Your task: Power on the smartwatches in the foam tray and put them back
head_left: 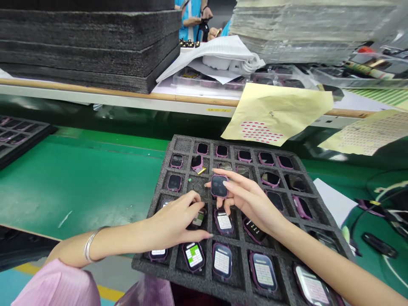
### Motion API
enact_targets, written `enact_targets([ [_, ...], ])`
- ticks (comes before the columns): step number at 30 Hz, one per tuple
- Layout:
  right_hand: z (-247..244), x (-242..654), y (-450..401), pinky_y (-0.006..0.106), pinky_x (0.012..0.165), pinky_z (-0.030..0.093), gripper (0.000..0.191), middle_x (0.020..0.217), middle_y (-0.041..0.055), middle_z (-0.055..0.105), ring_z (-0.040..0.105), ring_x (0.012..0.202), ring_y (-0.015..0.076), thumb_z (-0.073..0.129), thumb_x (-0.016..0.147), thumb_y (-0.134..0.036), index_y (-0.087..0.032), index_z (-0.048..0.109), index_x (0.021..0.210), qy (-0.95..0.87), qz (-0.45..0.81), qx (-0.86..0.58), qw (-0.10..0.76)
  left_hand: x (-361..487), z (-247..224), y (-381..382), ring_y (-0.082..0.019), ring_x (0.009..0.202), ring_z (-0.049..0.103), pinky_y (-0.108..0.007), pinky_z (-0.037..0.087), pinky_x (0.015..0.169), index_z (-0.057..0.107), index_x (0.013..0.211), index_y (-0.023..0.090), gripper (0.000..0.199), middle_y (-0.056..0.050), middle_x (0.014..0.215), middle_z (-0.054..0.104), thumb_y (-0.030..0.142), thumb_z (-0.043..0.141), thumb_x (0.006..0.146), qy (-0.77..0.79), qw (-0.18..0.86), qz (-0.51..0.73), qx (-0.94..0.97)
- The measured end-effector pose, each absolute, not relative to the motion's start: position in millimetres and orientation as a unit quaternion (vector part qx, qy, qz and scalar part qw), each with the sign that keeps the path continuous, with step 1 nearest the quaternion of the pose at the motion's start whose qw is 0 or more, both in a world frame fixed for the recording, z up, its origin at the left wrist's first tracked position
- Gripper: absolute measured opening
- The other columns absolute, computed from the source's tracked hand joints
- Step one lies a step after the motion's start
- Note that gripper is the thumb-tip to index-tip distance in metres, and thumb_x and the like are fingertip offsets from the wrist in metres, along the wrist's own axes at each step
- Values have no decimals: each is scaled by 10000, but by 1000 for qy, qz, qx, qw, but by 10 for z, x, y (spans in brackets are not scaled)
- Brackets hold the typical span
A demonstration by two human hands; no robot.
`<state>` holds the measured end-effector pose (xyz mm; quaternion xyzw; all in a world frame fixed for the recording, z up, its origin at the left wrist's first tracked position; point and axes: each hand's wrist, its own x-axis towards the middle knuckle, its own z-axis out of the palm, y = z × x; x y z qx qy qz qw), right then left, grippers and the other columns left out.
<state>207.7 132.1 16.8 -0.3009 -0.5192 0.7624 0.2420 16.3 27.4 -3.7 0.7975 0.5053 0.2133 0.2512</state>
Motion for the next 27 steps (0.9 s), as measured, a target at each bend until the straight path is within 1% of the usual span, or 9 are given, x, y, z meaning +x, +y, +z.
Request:
enact_targets([
  [2, 181, 2083, 1317, 249, 510, 537, 412, 1045, 109, 668, 663, 678, 167, 599, 902, -250, -190, 525, 1303, -510, 775, -289, 237, 118, 26, 300, -275, 988, 560, -412, 504, 817, 564, 1102, 132, 391, -140, 1114, 565, 446, 548, 869, 549, 127, 167, 809],
  [5, 208, 2090, 1296, 251, 536, 539, 420, 1057, 90, 654, 665, 693, 161, 629, 882, -233, -219, 548, 1294, -514, 779, -274, 232, -6, 54, 414, -294, 870, 564, -426, 478, 723, 610, 958, 105, 332, -158, 958, 609, 367, 407, 946, 665, -32, 96, 740],
  [8, 246, 2095, 1269, 244, 528, 532, 382, 934, 45, 647, 635, 621, 129, 672, 846, -213, -216, 616, 1225, -532, 762, -279, 242, -128, -24, 547, -301, 843, 570, -419, 460, 725, 611, 864, 98, 316, -158, 851, 624, 321, 404, 950, 699, -47, 44, 712],
  [12, 296, 2105, 1268, 259, 544, 533, 382, 839, 23, 641, 599, 568, 112, 685, 834, -219, -220, 628, 1212, -535, 760, -272, 250, -230, -118, 632, -265, 858, 586, -374, 466, 735, 586, 957, 115, 261, -129, 912, 629, 357, 498, 912, 690, 71, 130, 708],
  [16, 307, 2123, 1306, 272, 540, 526, 405, 907, 60, 672, 602, 572, 123, 666, 851, -234, -218, 594, 1249, -519, 785, -245, 234, -266, -45, 657, -209, 817, 592, -337, 477, 731, 605, 867, 181, 189, -48, 853, 607, 362, 552, 873, 648, 212, 278, 677],
  [18, 294, 2129, 1322, 269, 542, 526, 397, 953, 72, 672, 612, 590, 127, 656, 861, -226, -219, 588, 1252, -514, 793, -232, 230, -232, 32, 672, -191, 793, 615, -314, 500, 686, 580, 877, 178, 196, -38, 841, 593, 369, 535, 879, 615, 309, 373, 622],
  [22, 265, 2132, 1334, 266, 550, 533, 392, 911, 54, 661, 639, 636, 147, 637, 872, -211, -222, 577, 1259, -510, 798, -219, 234, -67, 173, 702, -132, 613, 630, -234, 491, 513, 493, 1048, 169, 281, 1, 771, 580, 403, 507, 892, 513, 524, 493, 468],
  [24, 259, 2134, 1332, 263, 548, 532, 401, 868, 45, 654, 644, 644, 155, 634, 871, -207, -217, 569, 1266, -509, 799, -216, 234, 23, 210, 707, -117, 586, 612, -197, 450, 460, 492, 1098, 156, 339, 10, 734, 567, 408, 535, 875, 493, 564, 512, 420],
  [27, 262, 2138, 1322, 260, 542, 528, 411, 805, 31, 644, 647, 637, 160, 633, 868, -205, -206, 559, 1273, -506, 800, -220, 236, 106, 221, 695, -88, 540, 561, -172, 403, 439, 512, 1116, 138, 380, 25, 678, 553, 379, 600, 836, 506, 577, 490, 413],
])
